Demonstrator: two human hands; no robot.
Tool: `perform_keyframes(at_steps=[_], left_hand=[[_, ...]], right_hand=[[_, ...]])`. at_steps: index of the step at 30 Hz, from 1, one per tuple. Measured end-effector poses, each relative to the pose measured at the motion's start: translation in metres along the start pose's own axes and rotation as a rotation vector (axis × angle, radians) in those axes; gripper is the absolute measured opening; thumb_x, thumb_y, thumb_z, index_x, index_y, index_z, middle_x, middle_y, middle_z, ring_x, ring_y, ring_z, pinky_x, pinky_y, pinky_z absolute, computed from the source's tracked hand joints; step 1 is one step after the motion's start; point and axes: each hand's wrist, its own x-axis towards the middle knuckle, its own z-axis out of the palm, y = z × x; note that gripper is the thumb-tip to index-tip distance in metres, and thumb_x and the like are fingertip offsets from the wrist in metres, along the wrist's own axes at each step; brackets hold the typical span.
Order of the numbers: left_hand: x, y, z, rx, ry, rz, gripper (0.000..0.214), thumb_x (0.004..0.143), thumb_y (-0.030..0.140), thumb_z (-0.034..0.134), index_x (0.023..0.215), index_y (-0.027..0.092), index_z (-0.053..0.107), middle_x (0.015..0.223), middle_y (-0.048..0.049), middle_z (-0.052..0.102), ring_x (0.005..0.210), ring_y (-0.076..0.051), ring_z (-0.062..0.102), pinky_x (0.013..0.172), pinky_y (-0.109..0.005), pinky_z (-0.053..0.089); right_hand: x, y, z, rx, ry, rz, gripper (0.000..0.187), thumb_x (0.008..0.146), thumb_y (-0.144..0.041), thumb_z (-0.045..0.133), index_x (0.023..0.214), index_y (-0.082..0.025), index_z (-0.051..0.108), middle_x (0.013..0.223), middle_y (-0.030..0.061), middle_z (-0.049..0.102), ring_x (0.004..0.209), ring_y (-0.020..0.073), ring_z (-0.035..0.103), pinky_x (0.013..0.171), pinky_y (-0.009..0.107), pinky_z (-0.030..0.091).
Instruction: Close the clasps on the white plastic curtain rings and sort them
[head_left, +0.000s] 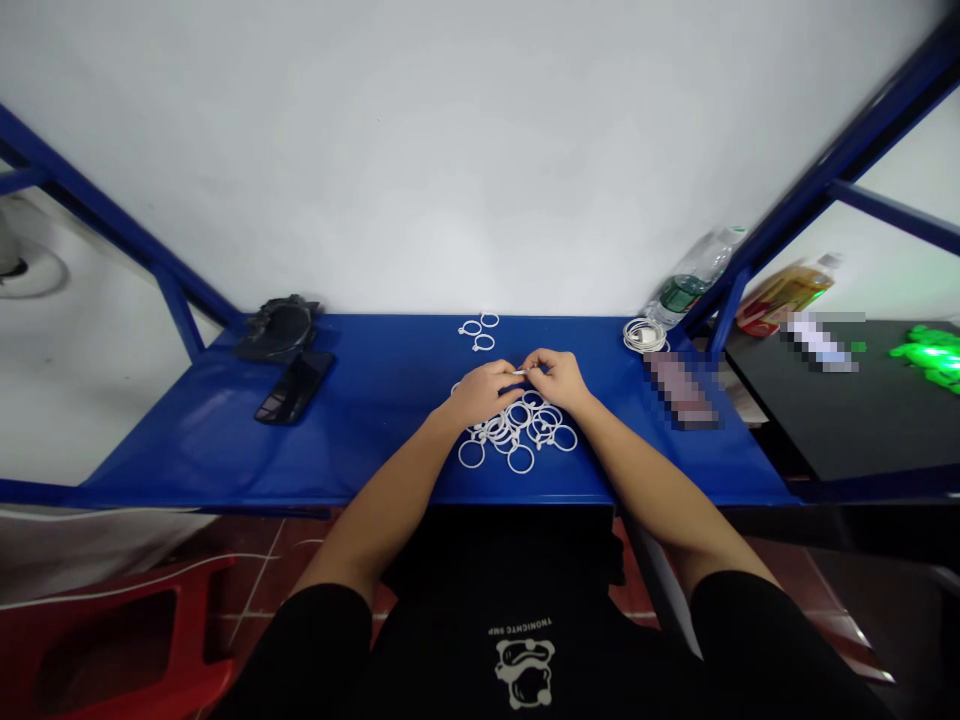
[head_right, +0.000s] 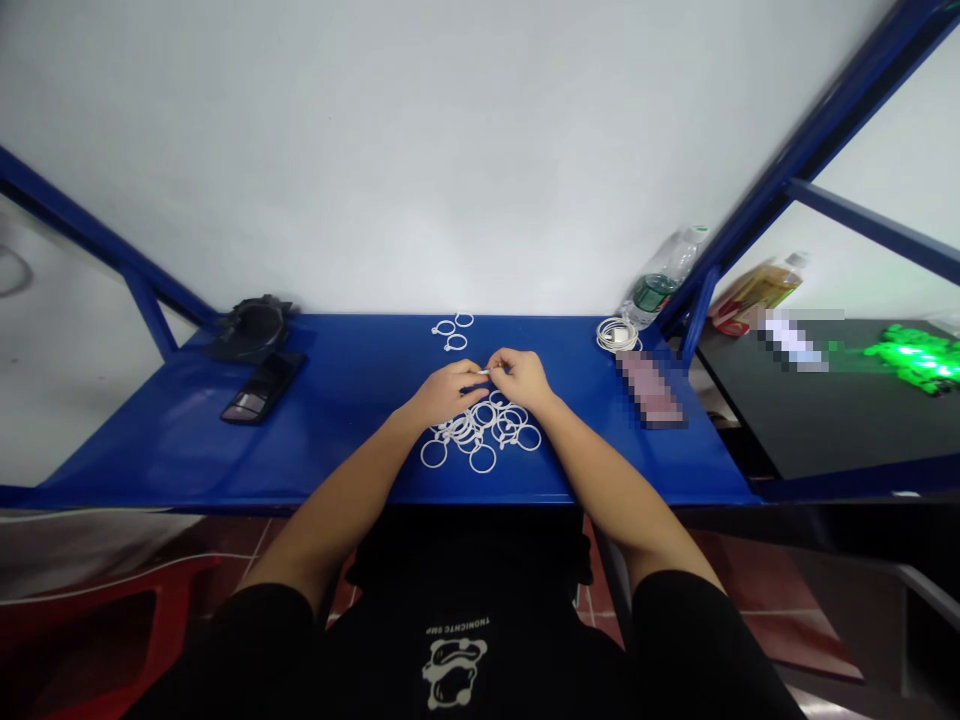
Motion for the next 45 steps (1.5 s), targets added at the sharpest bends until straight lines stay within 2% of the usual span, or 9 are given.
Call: perform_keyframes(at_steps=[6,10,14,18,22,25,28,37,45], left_hand=[[0.001,-0.02,-0.013,0.062,0.218,-0.097,0.029,0.102,0.032,0.068,0.129,0.024,0.078,0.117,-0.009,0.075,0.112,-0.026,0.068,0.103,-0.042,0.055],[-0.001,-0.044,-0.031,0.247,0.413,-0.444,0.028,0.102,0.036,0.067,0.12,0.021,0.081,0.12,-0.0147,0.075,0.116,-0.033,0.065,0.106,-0.05,0.049],[-0.004,-0.057,-0.035,0.311,0.343,-0.615,0.027,0.097,0.042,0.072,0.113,0.023,0.082,0.127,-0.0152,0.074,0.124,-0.039,0.061,0.109,-0.057,0.044],[-0.003,-0.058,-0.025,0.262,0.212,-0.579,0.026,0.099,0.044,0.069,0.105,0.023,0.083,0.122,-0.0144,0.076,0.128,-0.039,0.062,0.112,-0.059,0.043],[-0.001,-0.058,-0.017,0.226,0.228,-0.59,0.028,0.097,0.044,0.074,0.114,0.023,0.082,0.145,-0.0167,0.068,0.149,-0.045,0.049,0.119,-0.065,0.037],[0.0,-0.053,-0.014,0.213,0.296,-0.537,0.029,0.093,0.042,0.08,0.117,0.024,0.081,0.152,-0.015,0.065,0.153,-0.046,0.044,0.12,-0.067,0.037],[0.002,-0.039,-0.011,0.143,0.324,-0.422,0.026,0.095,0.038,0.079,0.116,0.023,0.081,0.142,-0.0131,0.072,0.141,-0.039,0.058,0.118,-0.06,0.045],[0.001,-0.009,0.001,-0.11,0.19,-0.16,0.029,0.099,0.023,0.071,0.127,0.022,0.076,0.101,-0.0044,0.083,0.102,-0.023,0.075,0.098,-0.041,0.059],[0.002,-0.014,0.005,-0.225,0.294,-0.179,0.019,0.094,0.017,0.072,0.11,0.021,0.08,0.098,-0.0047,0.082,0.089,-0.019,0.077,0.081,-0.031,0.062]], right_hand=[[0.001,0.009,-0.002,0.001,0.003,-0.035,0.045,0.091,-0.024,0.064,0.135,-0.023,0.071,0.126,0.0075,0.081,0.104,0.0244,0.077,0.09,0.038,0.062],[0.004,0.016,-0.01,-0.158,-0.099,-0.068,0.033,0.093,-0.024,0.068,0.125,-0.022,0.076,0.122,0.0089,0.081,0.114,0.029,0.075,0.104,0.047,0.059],[0.007,0.016,-0.027,-0.272,-0.261,-0.068,0.031,0.094,-0.025,0.071,0.125,-0.021,0.078,0.123,0.0103,0.081,0.11,0.0289,0.075,0.103,0.047,0.059],[0.007,0.017,-0.052,-0.333,-0.325,-0.03,0.032,0.092,-0.024,0.076,0.124,-0.022,0.079,0.124,0.0103,0.08,0.106,0.0287,0.076,0.1,0.046,0.059],[0.006,0.028,-0.074,-0.285,-0.386,0.041,0.033,0.086,-0.022,0.082,0.119,-0.026,0.082,0.118,0.0067,0.08,0.098,0.0256,0.075,0.09,0.039,0.059],[0.006,0.035,-0.076,-0.242,-0.504,0.046,0.029,0.081,-0.025,0.089,0.109,-0.028,0.085,0.111,0.0044,0.08,0.092,0.0227,0.074,0.085,0.035,0.058],[0.008,0.033,-0.064,-0.272,-0.56,0.022,0.008,0.084,-0.021,0.084,0.09,-0.025,0.084,0.1,0.0046,0.078,0.087,0.0206,0.072,0.081,0.031,0.054],[-0.001,0.001,-0.007,-0.139,-0.149,-0.106,0.011,0.099,-0.026,0.066,0.095,-0.02,0.075,0.086,0.0036,0.076,0.074,0.0175,0.066,0.07,0.029,0.044],[-0.006,0.001,0.0,-0.104,-0.089,-0.287,0.019,0.104,-0.033,0.063,0.097,-0.022,0.076,0.086,0.005,0.077,0.076,0.0182,0.066,0.072,0.03,0.047]])
